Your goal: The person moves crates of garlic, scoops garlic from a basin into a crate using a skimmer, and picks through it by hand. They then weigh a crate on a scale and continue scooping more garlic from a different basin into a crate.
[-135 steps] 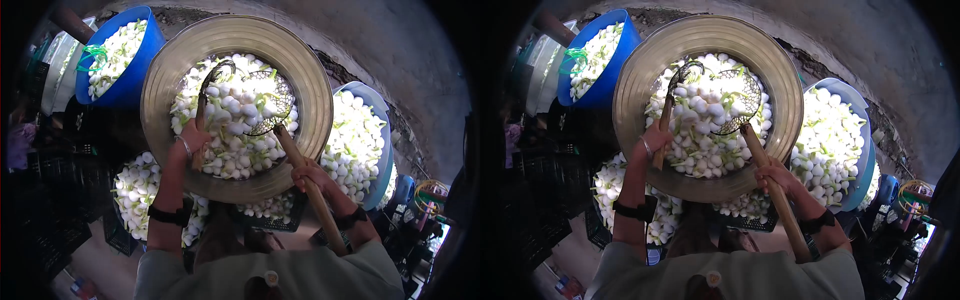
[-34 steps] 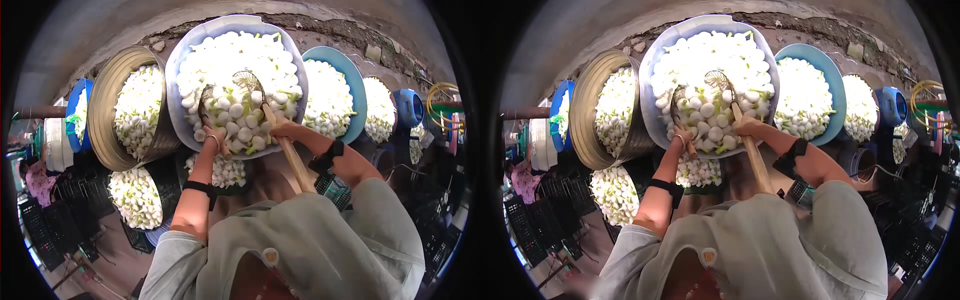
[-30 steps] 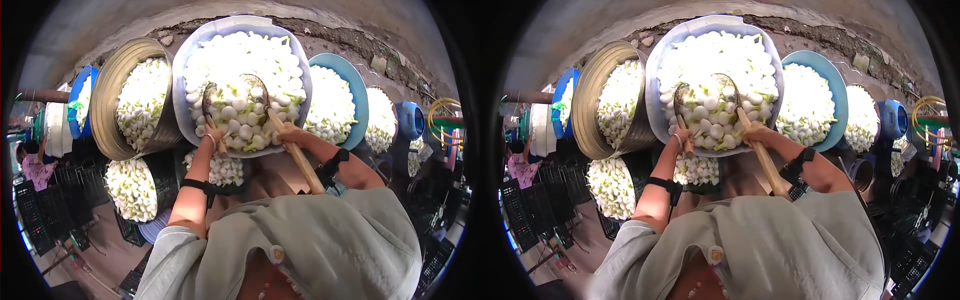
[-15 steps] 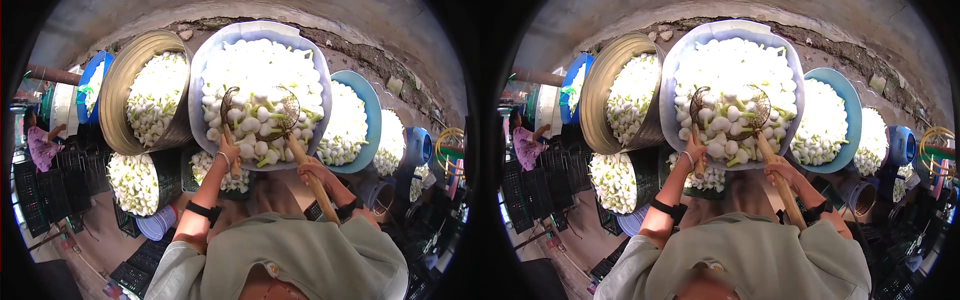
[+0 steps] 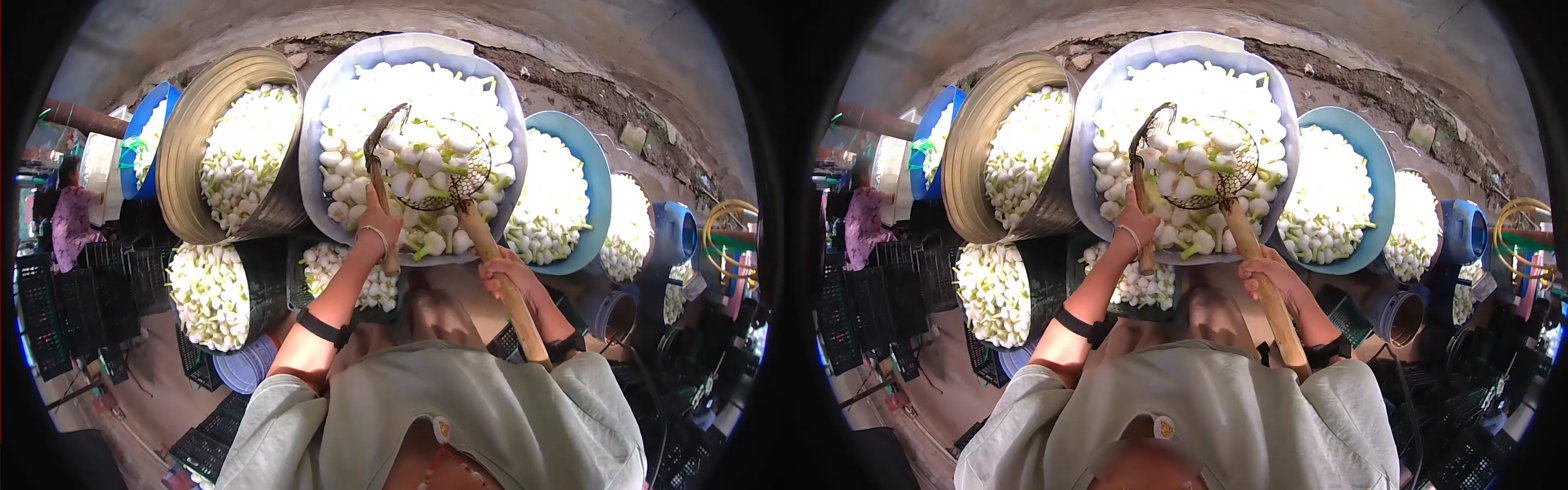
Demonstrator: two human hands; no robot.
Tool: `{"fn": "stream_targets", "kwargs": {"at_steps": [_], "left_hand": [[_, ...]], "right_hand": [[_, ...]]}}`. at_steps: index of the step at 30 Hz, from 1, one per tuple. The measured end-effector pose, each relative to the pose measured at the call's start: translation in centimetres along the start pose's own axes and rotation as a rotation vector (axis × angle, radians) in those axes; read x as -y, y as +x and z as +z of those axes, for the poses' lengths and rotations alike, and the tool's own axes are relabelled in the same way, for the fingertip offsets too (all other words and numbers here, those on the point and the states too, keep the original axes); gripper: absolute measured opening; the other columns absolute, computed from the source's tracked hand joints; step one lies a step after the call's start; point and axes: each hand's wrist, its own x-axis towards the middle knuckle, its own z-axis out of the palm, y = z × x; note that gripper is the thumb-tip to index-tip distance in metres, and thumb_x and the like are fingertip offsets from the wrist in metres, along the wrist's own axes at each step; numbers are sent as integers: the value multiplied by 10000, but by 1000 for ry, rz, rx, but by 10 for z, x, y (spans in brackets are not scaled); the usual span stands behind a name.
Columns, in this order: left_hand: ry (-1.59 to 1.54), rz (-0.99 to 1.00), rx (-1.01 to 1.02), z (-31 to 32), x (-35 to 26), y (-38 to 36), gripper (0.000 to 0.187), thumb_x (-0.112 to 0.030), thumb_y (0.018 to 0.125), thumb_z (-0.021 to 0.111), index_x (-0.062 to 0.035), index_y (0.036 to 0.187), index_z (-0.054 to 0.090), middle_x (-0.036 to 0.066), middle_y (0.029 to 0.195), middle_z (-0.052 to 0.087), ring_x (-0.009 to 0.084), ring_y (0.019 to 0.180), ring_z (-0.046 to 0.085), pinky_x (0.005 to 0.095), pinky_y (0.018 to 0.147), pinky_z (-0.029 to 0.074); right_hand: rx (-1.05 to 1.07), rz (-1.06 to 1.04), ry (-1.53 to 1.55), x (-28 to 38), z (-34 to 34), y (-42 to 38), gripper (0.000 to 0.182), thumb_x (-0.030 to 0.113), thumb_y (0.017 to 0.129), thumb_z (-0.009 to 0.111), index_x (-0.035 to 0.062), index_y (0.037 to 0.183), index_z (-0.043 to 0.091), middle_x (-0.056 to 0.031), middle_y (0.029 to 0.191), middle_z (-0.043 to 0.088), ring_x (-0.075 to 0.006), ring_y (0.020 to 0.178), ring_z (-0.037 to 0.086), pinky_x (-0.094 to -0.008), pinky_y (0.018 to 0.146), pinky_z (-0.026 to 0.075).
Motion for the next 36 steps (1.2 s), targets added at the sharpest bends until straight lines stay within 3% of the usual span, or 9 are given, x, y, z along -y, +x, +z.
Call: {"fn": "stream_targets", "kwargs": {"at_steps": [11, 13, 15, 19, 21, 26, 29, 34, 36], "left_hand": [[-377, 181, -33, -35, 31, -112, 867, -82, 708, 541, -89, 1403, 24, 282, 1117, 534, 393, 997, 557, 391, 843, 445], [-395, 431, -246, -25, 71, -130, 863, -76, 704, 541, -98, 1405, 37, 264, 1065, 554, 371, 901, 587, 390, 798, 461], [-548, 53, 22, -59, 79, -181, 866, -57, 692, 539, -96, 1410, 56, 203, 955, 550, 259, 675, 562, 332, 643, 487], [-830, 167, -77, -72, 171, -224, 806, 24, 727, 494, -155, 1418, 119, 122, 974, 508, 116, 481, 470, 252, 414, 414], [-606, 188, -208, -65, 232, -213, 803, 16, 726, 505, -172, 1419, 144, 107, 901, 534, 121, 474, 473, 258, 417, 423], [-432, -106, -275, -58, 313, -202, 811, 4, 725, 519, -214, 1420, 163, 70, 704, 539, 125, 470, 482, 268, 418, 435], [-460, -117, -305, -70, 323, -212, 801, 1, 728, 526, -198, 1418, 170, 61, 649, 528, 122, 451, 474, 271, 404, 430], [-519, 136, -282, -98, 262, -230, 794, -9, 737, 557, -200, 1415, 190, 58, 736, 545, 113, 480, 479, 258, 427, 429], [-468, 332, -276, -90, 242, -195, 799, -9, 737, 568, -186, 1417, 187, 60, 780, 558, 119, 500, 480, 270, 447, 431]], "right_hand": [[-104, -152, -165, -61, 76, -84, 515, 11, 726, 525, -8, 1209, 346, -98, 670, 472, -126, 385, 465, -253, 326, 425], [-141, -164, -225, -82, 99, -98, 558, 53, 699, 546, -26, 1210, 337, -95, 662, 478, -120, 383, 472, -247, 321, 425], [-145, -156, -292, -108, 120, -108, 575, 75, 687, 554, -30, 1208, 335, -81, 633, 466, -121, 383, 472, -243, 313, 413], [-185, -150, -430, -175, 145, -107, 519, 11, 722, 527, 25, 1211, 354, -45, 616, 466, -109, 387, 461, -242, 344, 427], [-188, -189, -620, -212, 138, -84, 507, 21, 749, 536, 60, 1219, 350, -35, 641, 499, -106, 409, 490, -262, 363, 418], [-458, -491, -1414, -270, 113, -28, 567, 41, 733, 562, 55, 1247, 323, -176, 678, 543, -311, 569, 570, -396, 536, 445], [-422, -477, -1366, -260, 123, -51, 606, 48, 726, 568, 68, 1272, 306, -204, 689, 531, -389, 649, 551, -422, 607, 431], [-539, -451, -927, -220, 155, -87, 485, 56, 822, 577, 85, 1256, 361, -8, 671, 506, -75, 488, 476, -233, 429, 407], [-675, -407, -948, -181, 163, -88, 497, 75, 823, 567, 82, 1268, 346, -30, 629, 499, -97, 475, 481, -249, 442, 422]]}}
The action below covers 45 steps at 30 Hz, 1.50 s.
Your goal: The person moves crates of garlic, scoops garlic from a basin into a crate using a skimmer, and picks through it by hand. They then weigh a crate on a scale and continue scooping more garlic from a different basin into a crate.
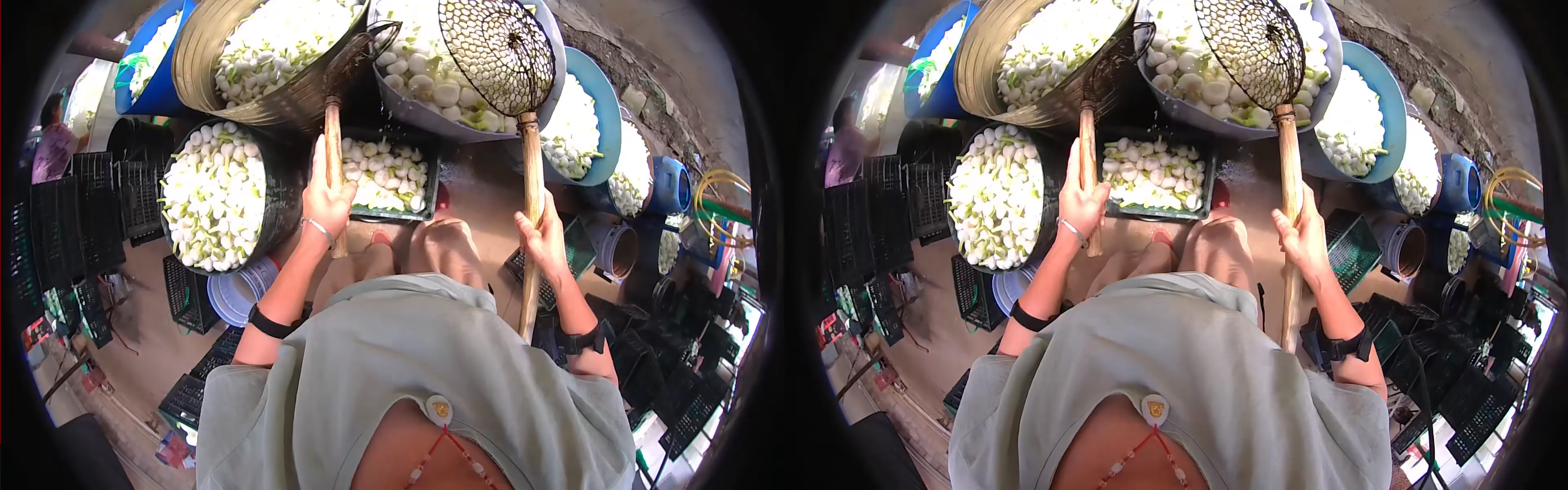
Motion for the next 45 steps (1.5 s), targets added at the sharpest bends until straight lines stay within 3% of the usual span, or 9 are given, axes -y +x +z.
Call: {"fn": "stream_targets", "kwargs": {"at_steps": [3, 5, 10, 13, 17, 20, 23, 33, 45], "left_hand": [[-32, -72, 147, 46, -53, 62, 818, -33, 736, 575, -156, 1421, 144, 87, 754, 573, 142, 501, 508, 286, 449, 448], [211, -190, 183, 86, -67, 119, 811, -143, 743, 543, -94, 1412, 87, 251, 946, 605, 365, 864, 606, 413, 738, 484], [568, -482, 189, 182, -50, 226, 829, -122, 813, 535, -91, 1412, -37, 224, 1128, 560, 296, 1013, 580, 371, 826, 475], [538, -628, 227, 231, -2, 249, 871, -161, 794, 548, -167, 1420, -59, 254, 1218, 489, 308, 1092, 533, 397, 850, 461], [415, -606, 181, 279, 95, 253, 752, -80, 810, 507, -230, 1394, 58, 228, 1161, 487, 298, 828, 608, 427, 695, 510], [-60, -767, 123, 235, -7, 203, 749, -2, 764, 489, -233, 1360, 97, 204, 1052, 477, 285, 584, 563, 442, 474, 483], [-60, -837, 110, 245, 0, 195, 751, -42, 762, 552, -195, 1348, 108, 187, 970, 537, 273, 582, 554, 404, 415, 458], [-637, -977, 269, 225, -2, 216, 636, 29, 745, 512, -217, 1218, 165, 109, 666, 440, 207, 448, 482, 377, 369, 436], [-318, -763, 226, 218, -20, 211, 903, 35, 746, 535, -204, 1393, -47, 151, 756, 507, 217, 463, 508, 380, 372, 433]], "right_hand": [[-114, -84, -132, -8, -37, 56, 497, 121, 792, 574, 2, 1214, 339, -89, 608, 518, -158, 453, 503, -307, 426, 444], [-64, 66, -151, 4, -58, 87, 415, 108, 773, 562, -43, 1103, 361, -121, 610, 528, -191, 438, 511, -326, 411, 441], [9, 84, -480, -33, -49, 216, 387, 66, 708, 522, -119, 1001, 348, -257, 698, 585, -322, 529, 613, -399, 476, 496], [-82, -268, -737, -79, -36, 271, 457, 62, 662, 550, -120, 1036, 361, -315, 814, 587, -335, 603, 637, -389, 481, 506], [371, 232, -416, -36, -93, 294, 420, 38, 682, 547, -86, 1037, 361, -224, 755, 569, -275, 518, 599, -370, 419, 485], [338, 314, -155, -9, -108, 270, 240, 14, 719, 526, -36, 930, 424, -72, 541, 444, -193, 389, 494, -345, 339, 435], [514, 563, 95, -8, -126, 284, 304, 24, 717, 539, 50, 971, 373, -60, 578, 440, -162, 408, 508, -324, 328, 430], [608, 529, 404, -44, -116, 285, 253, 34, 719, 566, 27, 923, 416, -64, 588, 480, -162, 408, 504, -329, 345, 454], [723, 597, 728, -82, -110, 280, 423, 43, 756, 560, 22, 1138, 380, -63, 635, 477, -133, 436, 490, -288, 368, 463]]}}
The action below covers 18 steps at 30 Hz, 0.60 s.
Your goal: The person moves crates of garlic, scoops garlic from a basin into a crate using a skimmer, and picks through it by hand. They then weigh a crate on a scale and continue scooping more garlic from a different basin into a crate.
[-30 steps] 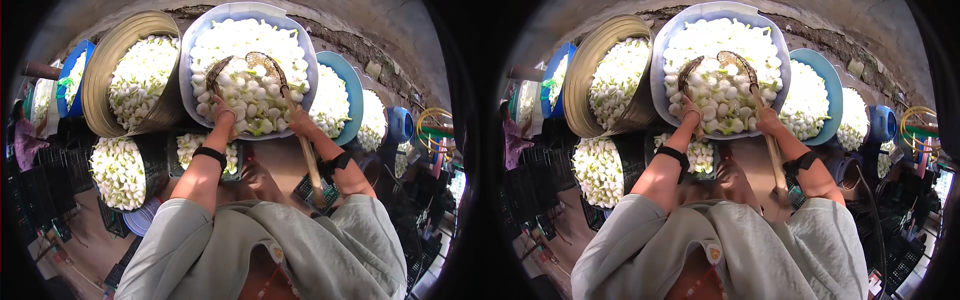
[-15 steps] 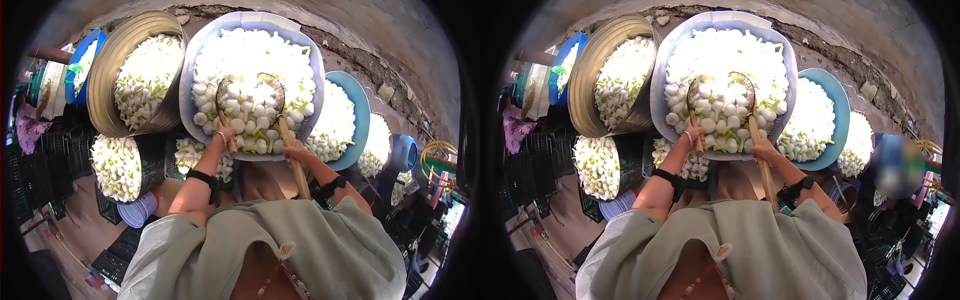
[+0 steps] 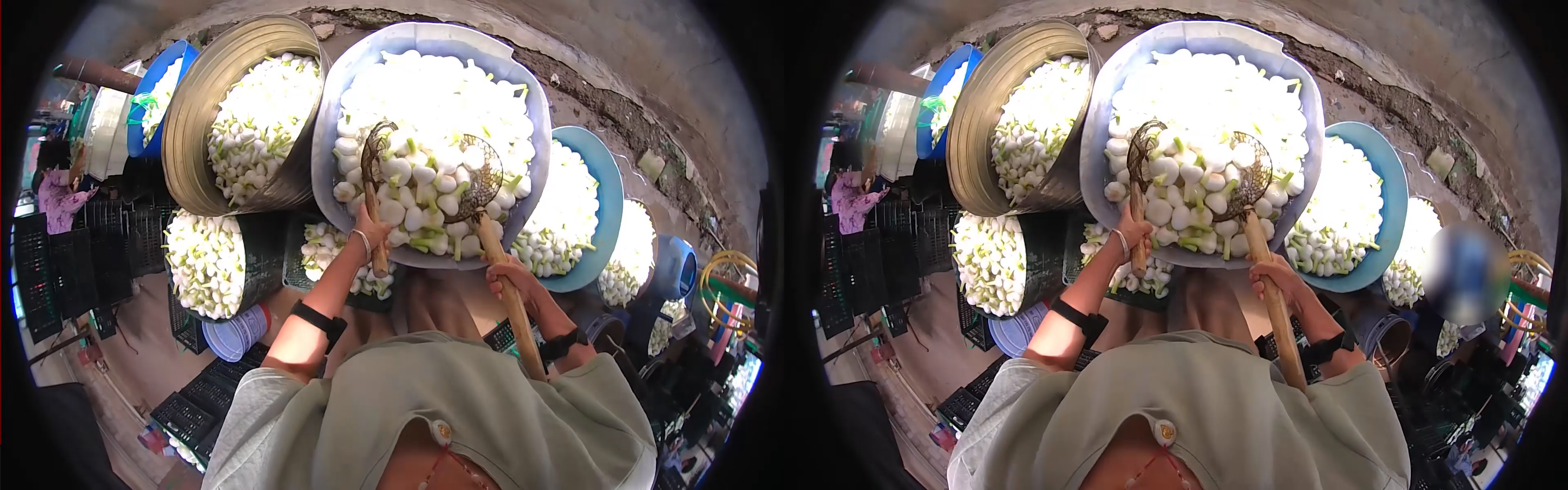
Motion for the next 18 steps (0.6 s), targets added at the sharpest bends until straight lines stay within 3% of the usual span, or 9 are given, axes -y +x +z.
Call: {"fn": "stream_targets", "kwargs": {"at_steps": [2, 5, 10, 11, 16, 18], "left_hand": [[85, 19, -70, 8, 8, 10, 909, 34, 745, 528, -203, 1398, -58, 156, 762, 514, 216, 459, 505, 374, 375, 434], [-25, 10, -95, 24, 8, 36, 915, 33, 735, 529, -200, 1398, -57, 168, 791, 517, 220, 452, 496, 363, 377, 436], [-80, 7, -13, 7, 17, -5, 901, 21, 737, 530, -200, 1399, -39, 167, 786, 518, 227, 456, 502, 365, 389, 453], [-131, 9, -15, 11, 16, -13, 852, 28, 733, 508, -251, 1374, 21, 100, 665, 463, 190, 429, 473, 361, 347, 421], [89, 115, -181, 23, 36, 76, 889, 19, 725, 535, -239, 1390, 4, 136, 821, 475, 218, 494, 506, 371, 385, 444], [-42, 12, -68, 30, 16, 44, 918, 6, 708, 579, -191, 1408, 18, 193, 1099, 490, 271, 614, 568, 391, 462, 498]], "right_hand": [[8, 10, 47, -1, 2, 8, 404, 38, 765, 562, 26, 1128, 385, -61, 641, 480, -132, 457, 501, -286, 372, 466], [-37, 15, 42, -3, 11, 54, 349, 44, 784, 552, 44, 1103, 411, -59, 658, 486, -131, 467, 505, -276, 377, 469], [58, 3, 153, -17, 2, 12, 379, 58, 791, 543, 57, 1146, 410, -43, 661, 477, -114, 464, 483, -260, 378, 450], [64, 10, 162, -17, 5, -1, 381, 58, 789, 545, 58, 1145, 410, -39, 659, 473, -111, 464, 479, -257, 378, 448], [-41, 57, 78, -5, 21, 49, 375, 61, 784, 547, 48, 1132, 409, -36, 642, 478, -109, 448, 479, -262, 371, 452], [-53, -8, 30, -1, 18, 46, 380, 60, 784, 548, 43, 1136, 406, -38, 643, 487, -110, 446, 485, -268, 372, 462]]}}
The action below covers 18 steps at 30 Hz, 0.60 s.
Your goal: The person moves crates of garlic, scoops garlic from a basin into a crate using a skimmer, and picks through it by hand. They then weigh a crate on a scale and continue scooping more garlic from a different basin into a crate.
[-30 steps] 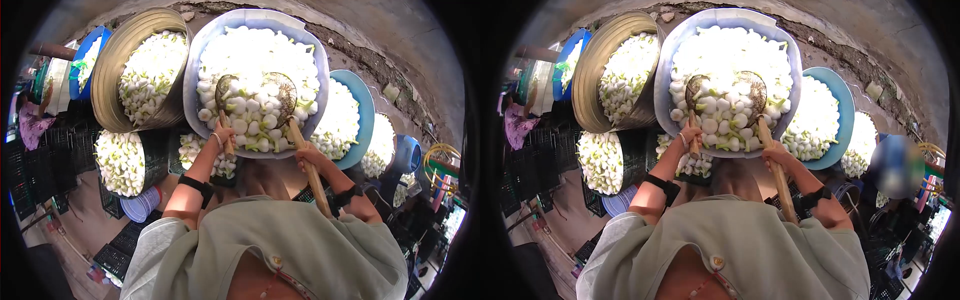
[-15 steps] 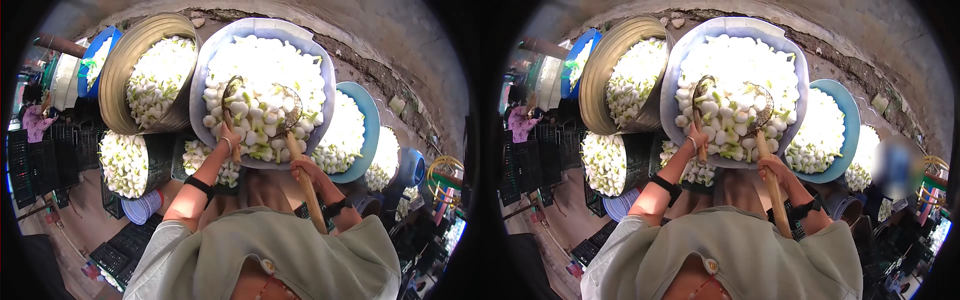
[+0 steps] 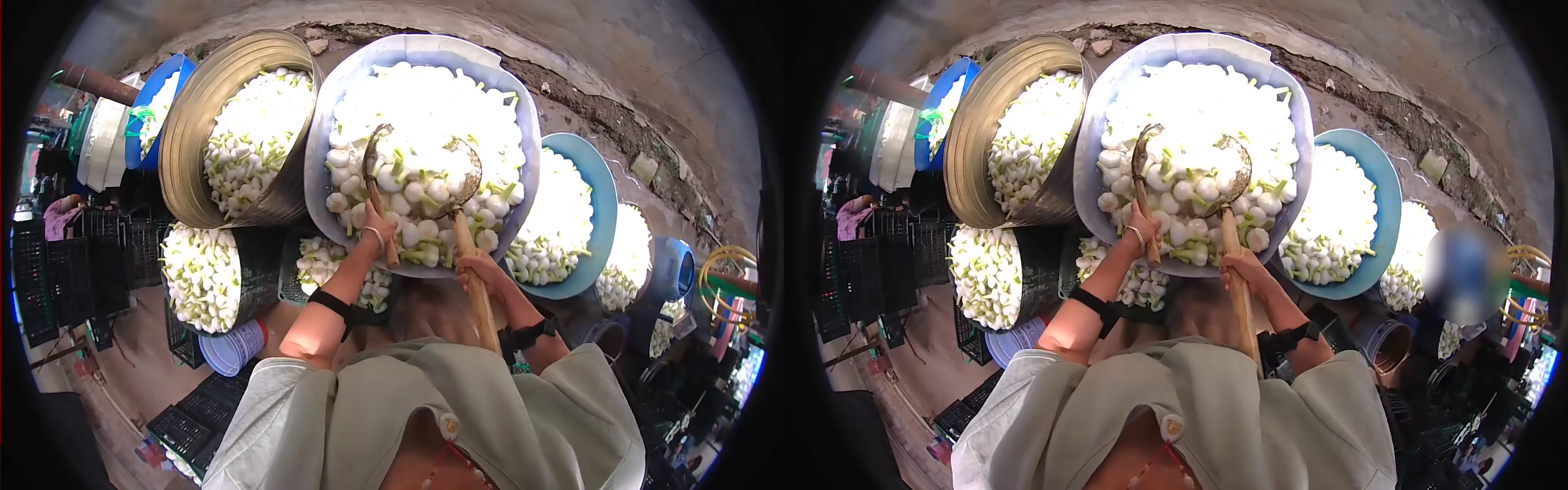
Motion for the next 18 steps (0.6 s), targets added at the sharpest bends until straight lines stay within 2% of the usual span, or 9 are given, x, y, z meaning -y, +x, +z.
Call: {"fn": "stream_targets", "kwargs": {"at_steps": [4, 9, 13, 18], "left_hand": [[147, 17, -25, -9, -1, -43, 915, -8, 725, 585, -198, 1405, 3, 174, 987, 517, 240, 565, 547, 382, 426, 481], [16, -11, 78, -1, -15, -16, 908, 1, 730, 562, -197, 1404, -14, 127, 799, 532, 194, 500, 520, 352, 397, 457], [92, 70, 69, -8, -13, -36, 904, -3, 722, 545, -196, 1405, -15, 106, 738, 511, 193, 454, 492, 349, 384, 447], [120, 109, 159, -10, -61, -106, 894, -29, 725, 527, -197, 1406, -28, 109, 735, 502, 189, 447, 487, 344, 375, 443]], "right_hand": [[23, -16, -86, 8, -9, -42, 384, 59, 780, 555, 43, 1131, 401, -41, 650, 498, -111, 454, 498, -276, 378, 480], [53, -38, -16, -6, -3, 8, 400, 76, 780, 554, 29, 1144, 394, -52, 680, 490, -102, 478, 490, -254, 391, 471], [143, -57, 89, -7, -10, -21, 378, 85, 793, 532, 34, 1150, 419, -33, 672, 457, -93, 470, 463, -238, 373, 437], [127, -105, 63, -1, 6, -84, 366, 80, 794, 513, 5, 1138, 415, -45, 666, 459, -83, 449, 445, -223, 360, 415]]}}
